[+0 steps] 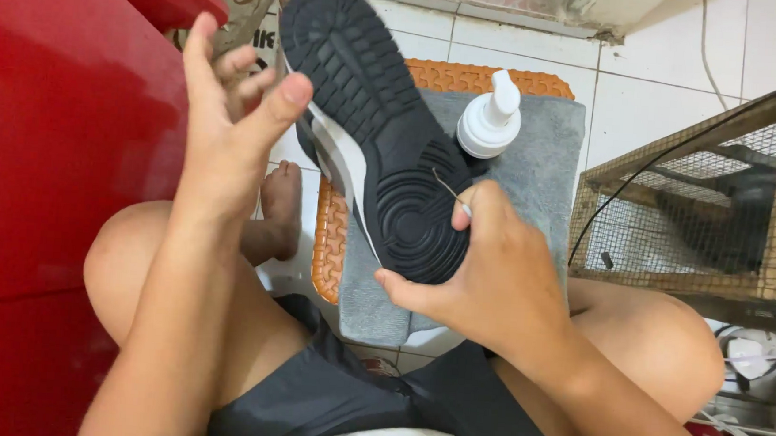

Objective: Applying treatment liquid to the grooves of a sneaker sole using a toothpick and wiping with a cloth.

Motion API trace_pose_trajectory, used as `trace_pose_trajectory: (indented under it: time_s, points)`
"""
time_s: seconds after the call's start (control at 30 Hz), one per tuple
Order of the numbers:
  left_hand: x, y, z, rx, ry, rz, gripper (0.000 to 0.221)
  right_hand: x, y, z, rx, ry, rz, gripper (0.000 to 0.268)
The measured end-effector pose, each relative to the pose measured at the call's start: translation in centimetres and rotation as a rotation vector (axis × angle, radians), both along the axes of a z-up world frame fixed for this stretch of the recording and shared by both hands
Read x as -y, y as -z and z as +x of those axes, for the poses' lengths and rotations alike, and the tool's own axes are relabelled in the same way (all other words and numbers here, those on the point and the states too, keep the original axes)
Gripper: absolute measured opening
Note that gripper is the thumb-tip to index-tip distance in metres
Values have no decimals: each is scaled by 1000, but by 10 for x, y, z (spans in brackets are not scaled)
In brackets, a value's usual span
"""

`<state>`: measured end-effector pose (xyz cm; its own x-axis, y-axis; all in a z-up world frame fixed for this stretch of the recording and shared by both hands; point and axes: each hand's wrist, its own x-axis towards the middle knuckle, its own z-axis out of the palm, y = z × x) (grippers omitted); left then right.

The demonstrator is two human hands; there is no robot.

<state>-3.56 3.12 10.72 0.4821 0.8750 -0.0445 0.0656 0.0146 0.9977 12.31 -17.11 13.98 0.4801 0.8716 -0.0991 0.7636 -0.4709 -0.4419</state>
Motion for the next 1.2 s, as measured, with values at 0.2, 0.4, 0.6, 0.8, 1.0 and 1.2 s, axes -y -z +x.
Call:
trace_pose_trajectory:
  time_s: [0.2, 0.4, 0.6, 0.8, 1.0, 1.2]
  points:
    - [-17, -30, 31, -393, -3, 569, 73, -4, -19, 4, -20, -133, -255, 81]
    - [-11, -30, 34, -279, 71, 1061, 58, 5, -53, 47, -30, -177, -363, 42]
    - [4, -36, 19, -214, 339, 1343, 18, 20, -54, 69, -54, -218, -65, 17]
    - [10, -49, 13, -251, 626, 1330, 66, 16, -57, 63, 68, -507, 174, 11]
    - [19, -53, 6, -389, 722, 1260, 135, 5, -61, 62, 84, -609, 93, 15]
    - [27, -52, 8, -406, 763, 1240, 139, -2, -45, 71, 2, -695, 67, 13]
